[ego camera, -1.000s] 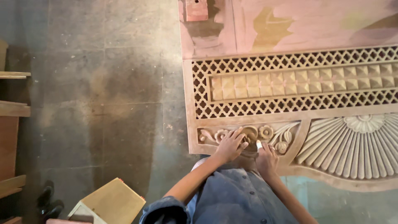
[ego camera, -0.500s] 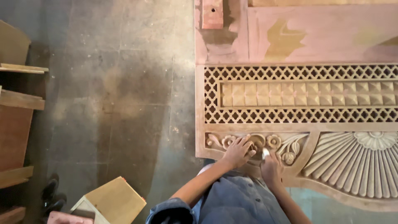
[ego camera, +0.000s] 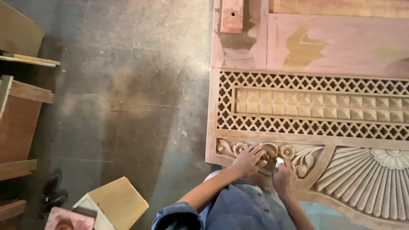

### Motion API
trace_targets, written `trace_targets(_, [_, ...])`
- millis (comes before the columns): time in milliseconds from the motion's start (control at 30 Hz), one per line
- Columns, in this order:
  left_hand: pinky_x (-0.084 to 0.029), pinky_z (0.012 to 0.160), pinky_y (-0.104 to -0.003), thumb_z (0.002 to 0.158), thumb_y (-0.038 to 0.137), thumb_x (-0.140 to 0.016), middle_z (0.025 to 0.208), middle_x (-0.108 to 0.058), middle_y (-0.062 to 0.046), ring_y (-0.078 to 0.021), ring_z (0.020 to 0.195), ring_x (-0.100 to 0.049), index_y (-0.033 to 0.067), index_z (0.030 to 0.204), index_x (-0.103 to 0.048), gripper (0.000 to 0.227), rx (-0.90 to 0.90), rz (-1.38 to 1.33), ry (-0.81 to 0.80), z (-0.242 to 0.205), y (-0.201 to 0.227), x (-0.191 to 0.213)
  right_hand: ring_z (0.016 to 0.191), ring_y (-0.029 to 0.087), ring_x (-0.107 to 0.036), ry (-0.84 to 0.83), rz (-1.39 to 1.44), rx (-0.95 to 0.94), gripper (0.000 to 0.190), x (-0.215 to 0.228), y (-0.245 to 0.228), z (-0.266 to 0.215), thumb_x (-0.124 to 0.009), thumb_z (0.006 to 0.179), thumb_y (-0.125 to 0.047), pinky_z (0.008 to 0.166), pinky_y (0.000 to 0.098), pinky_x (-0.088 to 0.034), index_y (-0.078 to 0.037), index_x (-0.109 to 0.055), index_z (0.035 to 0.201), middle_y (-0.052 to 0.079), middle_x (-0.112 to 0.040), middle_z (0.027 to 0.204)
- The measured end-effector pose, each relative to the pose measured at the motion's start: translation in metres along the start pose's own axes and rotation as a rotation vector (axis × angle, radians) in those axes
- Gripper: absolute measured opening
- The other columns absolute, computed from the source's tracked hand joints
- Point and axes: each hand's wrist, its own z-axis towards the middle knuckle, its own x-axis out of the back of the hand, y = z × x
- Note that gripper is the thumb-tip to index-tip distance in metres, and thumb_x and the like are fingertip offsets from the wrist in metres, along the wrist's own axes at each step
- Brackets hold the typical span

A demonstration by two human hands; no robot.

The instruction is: The person uses a white sanding block to smooth the carved floral and geometric patterns on a large wooden panel. They move the block back and forth across the raised details, focusing on the edges and curves of the design.

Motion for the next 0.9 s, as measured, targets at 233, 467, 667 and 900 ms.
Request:
trace_targets(233, [-0.037, 0.114, -0.054, 0.102, 0.048, -0.053, 0.161, -0.042, -0.019, -0.0361, 0.146, -0.041, 0.0052, 0.135, -0.059, 0.054, -0.014, 0.037, -0.019, 0.004, 0.002, 0.006, 0.102, 0.038, -0.063, -0.037, -0.134, 0.034, 0.036, 0.012, -0.010, 0.003, -0.066, 0.077, -0.008, 0.087, 0.0473, -0.052, -0.002, -0.071, 0.112, 0.015, -0.065, 0.109])
trace_targets(467, [-0.036, 0.111, -0.057, 0.100, 0.047, -0.054, 0.160, -0.040, -0.019, -0.0381, 0.143, -0.040, 0.0067, 0.139, -0.058, 0.056, 0.019, 0.048, -0.077, 0.007, -0.001, 0.012, 0.102, 0.037, -0.063, -0.026, -0.091, 0.034, 0.035, 0.007, -0.014, 0.007, -0.064, 0.077, -0.005, 0.087, 0.0480, -0.052, -0.002, -0.072, 0.110, 0.013, -0.066, 0.114])
trace_targets(667, [-0.040, 0.113, -0.054, 0.102, 0.047, -0.053, 0.160, -0.044, -0.019, -0.0372, 0.144, -0.043, 0.0064, 0.135, -0.059, 0.053, -0.009, 0.052, -0.041, 0.007, -0.002, 0.009, 0.101, 0.037, -0.063, -0.064, -0.139, 0.026, 0.029, 0.010, -0.009, 0.003, -0.065, 0.079, -0.008, 0.087, 0.0485, -0.052, -0.002, -0.073, 0.106, 0.013, -0.066, 0.115])
trace_targets(900, [-0.048, 0.112, -0.048, 0.094, 0.032, -0.058, 0.138, -0.062, -0.017, -0.0361, 0.132, -0.058, 0.0083, 0.140, -0.060, 0.051, 0.184, -0.190, -0.248, 0.010, 0.012, 0.020, 0.092, 0.041, -0.066, -0.028, -0.047, 0.030, 0.026, -0.002, 0.014, 0.002, -0.063, 0.079, -0.005, 0.074, 0.0502, -0.053, 0.005, -0.069, 0.102, 0.022, -0.068, 0.116])
